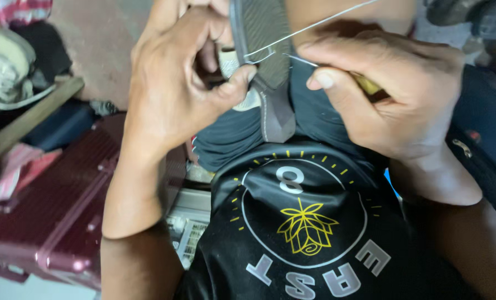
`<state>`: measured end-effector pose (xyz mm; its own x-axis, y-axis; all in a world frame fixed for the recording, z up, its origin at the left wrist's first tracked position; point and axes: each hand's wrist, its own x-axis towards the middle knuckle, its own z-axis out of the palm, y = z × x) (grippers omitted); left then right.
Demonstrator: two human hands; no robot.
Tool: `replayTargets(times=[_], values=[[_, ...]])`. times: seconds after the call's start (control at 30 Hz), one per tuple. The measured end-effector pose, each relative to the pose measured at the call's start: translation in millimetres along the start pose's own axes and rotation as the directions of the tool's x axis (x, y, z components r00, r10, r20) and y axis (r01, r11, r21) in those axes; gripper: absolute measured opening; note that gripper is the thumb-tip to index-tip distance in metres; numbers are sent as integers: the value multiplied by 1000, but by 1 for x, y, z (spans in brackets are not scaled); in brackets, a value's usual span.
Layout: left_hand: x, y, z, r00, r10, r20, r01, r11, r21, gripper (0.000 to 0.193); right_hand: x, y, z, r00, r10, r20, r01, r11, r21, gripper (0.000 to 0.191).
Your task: The person sews a sandal using a needle and thread. They repeatedly push the needle through the sole and pull the thread to stitch the shoe together.
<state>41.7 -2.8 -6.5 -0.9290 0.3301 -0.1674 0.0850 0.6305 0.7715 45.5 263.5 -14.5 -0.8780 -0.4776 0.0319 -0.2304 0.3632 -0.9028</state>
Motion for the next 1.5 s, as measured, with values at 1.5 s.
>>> replayTargets(times=[1.5], values=[[28,-22,-13,951,277,139,-265,959,-98,19,54,28,-28,892,-195,408,255,962,-97,28]])
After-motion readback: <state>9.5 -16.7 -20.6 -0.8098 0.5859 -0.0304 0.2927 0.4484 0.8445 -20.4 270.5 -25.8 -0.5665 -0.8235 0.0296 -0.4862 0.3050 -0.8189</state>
